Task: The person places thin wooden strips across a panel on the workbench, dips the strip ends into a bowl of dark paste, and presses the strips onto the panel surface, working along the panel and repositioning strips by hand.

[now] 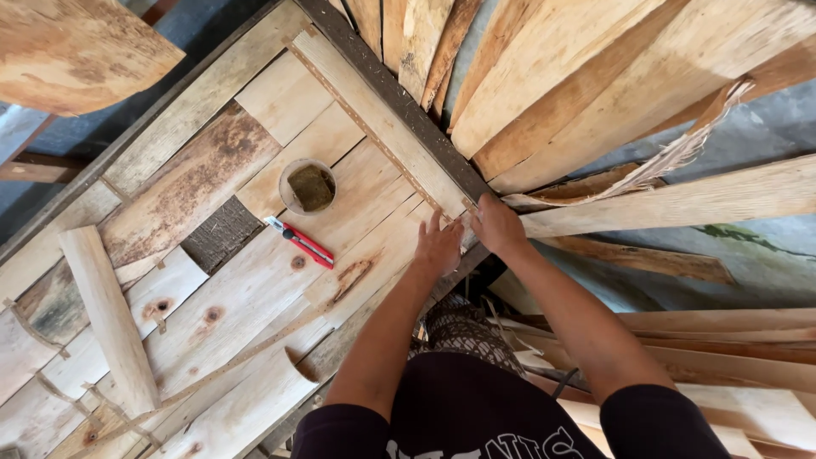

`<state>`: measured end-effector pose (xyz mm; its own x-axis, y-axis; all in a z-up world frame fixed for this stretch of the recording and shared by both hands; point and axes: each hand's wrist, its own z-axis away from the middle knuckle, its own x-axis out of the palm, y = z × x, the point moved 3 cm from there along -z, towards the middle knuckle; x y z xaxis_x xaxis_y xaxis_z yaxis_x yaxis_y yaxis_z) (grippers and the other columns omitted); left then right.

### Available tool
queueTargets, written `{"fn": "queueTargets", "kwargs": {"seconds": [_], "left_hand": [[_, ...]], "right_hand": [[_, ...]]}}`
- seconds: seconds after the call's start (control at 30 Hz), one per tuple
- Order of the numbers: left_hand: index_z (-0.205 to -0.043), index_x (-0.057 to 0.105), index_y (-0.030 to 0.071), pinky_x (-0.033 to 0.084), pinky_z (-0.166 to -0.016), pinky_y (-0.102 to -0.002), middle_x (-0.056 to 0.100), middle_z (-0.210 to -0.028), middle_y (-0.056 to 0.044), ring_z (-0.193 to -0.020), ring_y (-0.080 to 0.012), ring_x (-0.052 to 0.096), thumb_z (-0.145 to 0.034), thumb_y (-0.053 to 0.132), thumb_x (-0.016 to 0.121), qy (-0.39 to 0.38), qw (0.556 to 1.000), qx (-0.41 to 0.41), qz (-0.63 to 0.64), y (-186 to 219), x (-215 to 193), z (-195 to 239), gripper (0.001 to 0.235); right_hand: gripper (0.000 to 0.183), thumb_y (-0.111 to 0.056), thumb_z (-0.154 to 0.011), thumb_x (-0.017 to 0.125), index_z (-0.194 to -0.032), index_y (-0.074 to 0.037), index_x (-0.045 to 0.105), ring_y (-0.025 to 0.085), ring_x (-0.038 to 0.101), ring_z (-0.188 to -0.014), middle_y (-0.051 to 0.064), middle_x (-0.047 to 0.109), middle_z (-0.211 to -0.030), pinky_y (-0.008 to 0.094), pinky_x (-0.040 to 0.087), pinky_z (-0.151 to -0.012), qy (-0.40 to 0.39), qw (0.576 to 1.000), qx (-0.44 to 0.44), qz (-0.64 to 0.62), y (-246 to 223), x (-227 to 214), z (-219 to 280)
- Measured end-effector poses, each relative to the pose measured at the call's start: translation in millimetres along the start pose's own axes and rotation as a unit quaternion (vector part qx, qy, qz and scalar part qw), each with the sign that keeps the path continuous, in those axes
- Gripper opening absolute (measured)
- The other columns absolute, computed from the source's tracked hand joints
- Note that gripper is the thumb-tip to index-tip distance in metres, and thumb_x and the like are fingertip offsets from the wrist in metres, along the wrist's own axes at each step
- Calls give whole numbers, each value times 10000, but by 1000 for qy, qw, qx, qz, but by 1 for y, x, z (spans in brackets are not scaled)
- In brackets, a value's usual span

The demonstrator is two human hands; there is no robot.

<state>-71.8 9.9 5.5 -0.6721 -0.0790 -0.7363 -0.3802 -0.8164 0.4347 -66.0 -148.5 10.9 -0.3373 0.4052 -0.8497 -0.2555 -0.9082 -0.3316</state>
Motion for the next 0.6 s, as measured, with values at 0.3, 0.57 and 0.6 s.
{"fn": "queueTargets", "kwargs": {"seconds": [0.3,0.57,0.6], "left_hand": [[-1478,442,107,199,-1199,-659,363,-1655,-2,-1565,-420,120,-968,185,503,0,1000,-2,25,1,-8,5,520],[-1504,427,117,210,-1193,-658,425,-1596,-9,-1542,-418,165,-1003,222,474,29,998,2,47,-3,6,0,514],[-1514,419,113,211,-1190,-654,441,-1583,-9,-1539,-414,168,-977,209,494,43,998,5,44,-4,7,-1,550]], "right_hand": [[914,-129,-962,541,-1665,-389,19,376,743,-855,224,746,-956,521,575,-798,-122,977,-7,175,-8,7,31],[914,-154,-947,555,-1634,-480,48,389,734,-896,215,736,-1029,514,577,-834,-136,985,-7,104,5,1,29],[898,-233,-942,603,-1615,-472,60,402,721,-910,217,736,-1027,515,571,-839,-138,987,-24,79,2,-5,28]]}}
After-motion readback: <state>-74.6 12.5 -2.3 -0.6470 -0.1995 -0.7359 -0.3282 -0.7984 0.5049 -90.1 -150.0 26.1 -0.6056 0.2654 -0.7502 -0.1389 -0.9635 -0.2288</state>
